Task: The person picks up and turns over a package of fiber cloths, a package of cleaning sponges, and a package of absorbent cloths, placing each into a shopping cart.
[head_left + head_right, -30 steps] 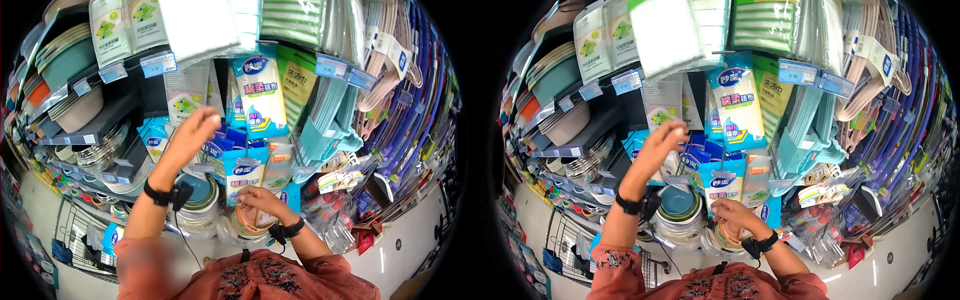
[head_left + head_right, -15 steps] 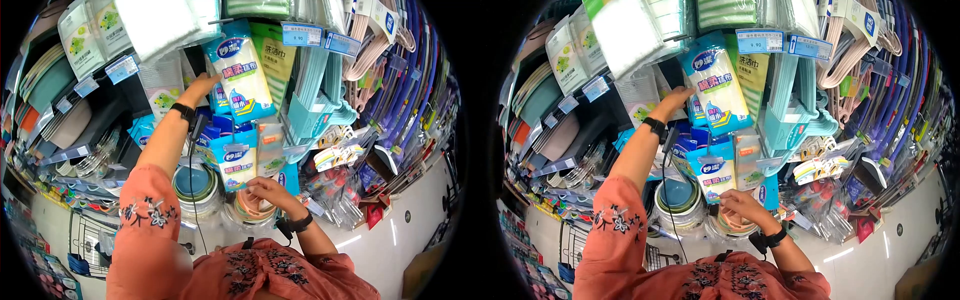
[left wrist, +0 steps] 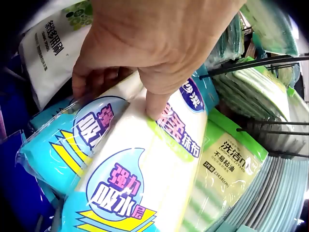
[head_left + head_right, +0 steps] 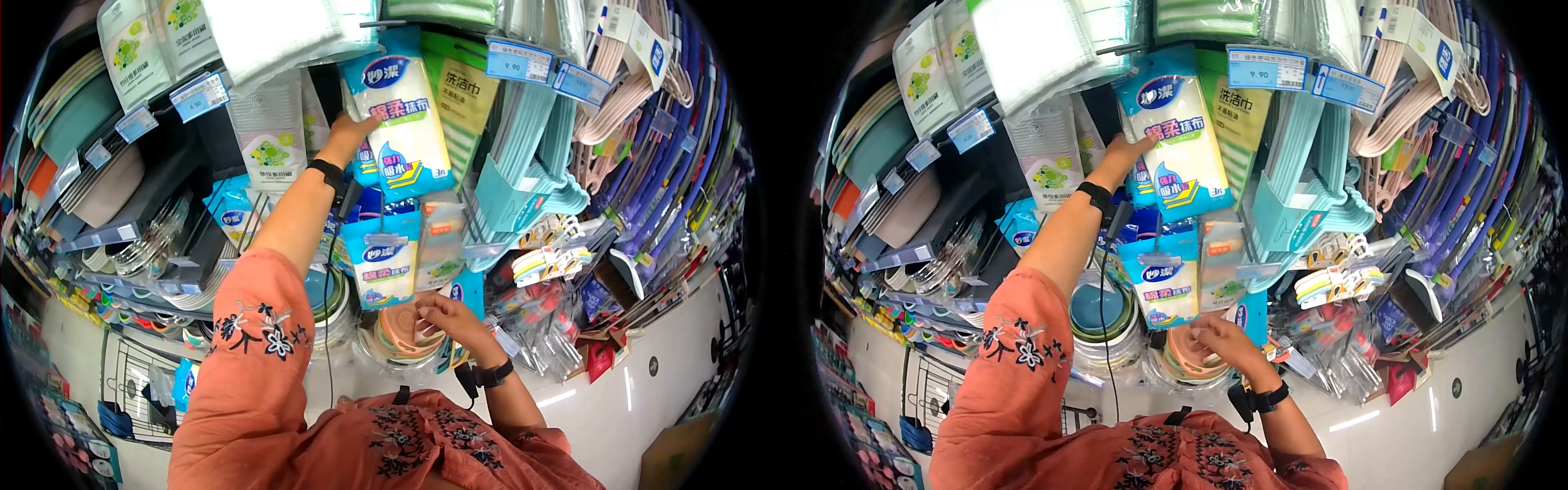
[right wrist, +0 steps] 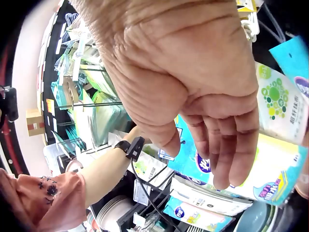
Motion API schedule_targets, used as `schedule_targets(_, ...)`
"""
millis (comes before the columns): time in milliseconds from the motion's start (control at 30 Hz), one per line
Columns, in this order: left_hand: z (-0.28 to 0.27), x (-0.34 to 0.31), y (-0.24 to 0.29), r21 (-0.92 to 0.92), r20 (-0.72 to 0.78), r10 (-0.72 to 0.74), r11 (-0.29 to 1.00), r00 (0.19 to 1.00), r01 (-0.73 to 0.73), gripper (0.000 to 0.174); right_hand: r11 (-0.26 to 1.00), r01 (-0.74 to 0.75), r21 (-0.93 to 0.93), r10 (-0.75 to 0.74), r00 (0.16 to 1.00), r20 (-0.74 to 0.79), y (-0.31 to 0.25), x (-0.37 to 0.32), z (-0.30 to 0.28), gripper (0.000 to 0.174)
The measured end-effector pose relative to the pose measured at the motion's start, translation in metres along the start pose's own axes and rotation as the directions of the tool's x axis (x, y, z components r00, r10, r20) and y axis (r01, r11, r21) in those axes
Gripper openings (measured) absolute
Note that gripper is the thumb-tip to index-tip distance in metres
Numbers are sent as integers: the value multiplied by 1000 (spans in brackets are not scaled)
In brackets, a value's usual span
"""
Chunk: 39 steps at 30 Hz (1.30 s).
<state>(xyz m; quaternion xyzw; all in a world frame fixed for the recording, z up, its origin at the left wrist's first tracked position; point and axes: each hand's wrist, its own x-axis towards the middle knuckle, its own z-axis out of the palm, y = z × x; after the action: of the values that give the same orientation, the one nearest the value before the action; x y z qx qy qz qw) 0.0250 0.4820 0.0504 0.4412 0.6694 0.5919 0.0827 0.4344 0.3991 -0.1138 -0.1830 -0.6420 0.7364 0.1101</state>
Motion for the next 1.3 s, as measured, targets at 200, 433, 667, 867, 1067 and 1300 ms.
schedule_targets(200,-9,-16,20,-70,109,21,997,994,-14,71,996,-50,-69,53,997,50,9,4,-1,33)
schedule_targets(433,-11,13,-12,-94,112,-113,988,987,124,70,995,-96,-25,96,995,25,17,-1,-3,31)
schedule_targets(667,-8,-13,12,-194,14,-136,971,991,136,71,997,-70,-34,70,998,4,22,2,0,36)
schedule_targets(867,-12,-27,33,-429,185,-196,865,963,259,55,997,-76,7,76,996,39,25,3,2,30)
schedule_targets(1067,-7,-11,16,-487,95,-145,856,985,173,52,997,-79,15,79,996,34,33,-1,0,29)
schedule_targets(1300,-4,-8,19,-545,15,-110,832,994,100,51,996,-84,31,82,996,46,39,-5,-2,31)
